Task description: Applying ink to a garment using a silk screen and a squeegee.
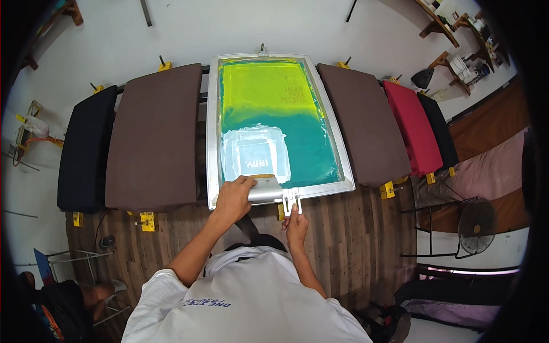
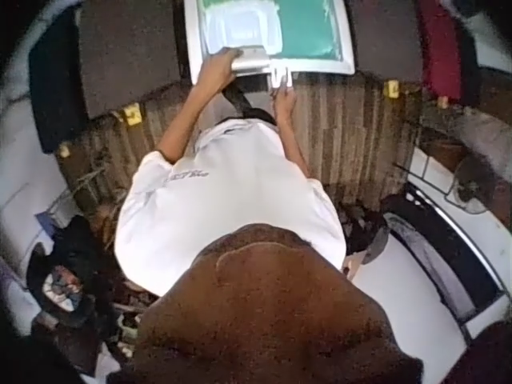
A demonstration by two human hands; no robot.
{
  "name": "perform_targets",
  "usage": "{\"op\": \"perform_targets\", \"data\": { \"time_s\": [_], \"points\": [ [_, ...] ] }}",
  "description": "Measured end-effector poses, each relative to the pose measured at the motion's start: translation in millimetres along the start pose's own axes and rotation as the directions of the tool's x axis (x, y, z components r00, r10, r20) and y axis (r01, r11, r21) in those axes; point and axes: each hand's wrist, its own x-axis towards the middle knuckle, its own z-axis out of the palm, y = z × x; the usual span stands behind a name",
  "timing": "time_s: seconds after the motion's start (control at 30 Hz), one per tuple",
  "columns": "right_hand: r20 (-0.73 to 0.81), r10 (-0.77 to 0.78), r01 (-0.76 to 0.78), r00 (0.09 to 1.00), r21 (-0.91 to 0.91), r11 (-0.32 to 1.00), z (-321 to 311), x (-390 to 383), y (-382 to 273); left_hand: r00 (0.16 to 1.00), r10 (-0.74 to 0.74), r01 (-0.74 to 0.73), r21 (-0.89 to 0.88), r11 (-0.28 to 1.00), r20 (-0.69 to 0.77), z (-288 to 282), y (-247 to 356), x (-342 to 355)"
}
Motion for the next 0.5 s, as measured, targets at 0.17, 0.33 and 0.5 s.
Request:
{"op": "perform_targets", "data": {
  "time_s": [0.17, 0.33, 0.5],
  "points": [
    [0.006, -0.01, 0.009, 1.0, 0.062, 0.998, 1.1, 0.4, -1.4, 0.998, 0.002, -0.003, -0.018, 1.0, -0.056, 3.3, 1.0, -3.7],
    [-0.009, 0.005, -0.003, 1.0, 0.147, 0.989, 4.5, 2.3, 0.6, 0.997, -0.002, -0.001, -0.039, 0.999, -0.079, 6.4, -0.2, -6.1],
    [-0.02, 0.004, -0.002, 1.0, 0.123, 0.992, 4.1, -0.4, -0.8, 0.996, 0.002, -0.006, -0.042, 0.999, -0.093, 7.6, -1.1, -8.8]
  ]
}}
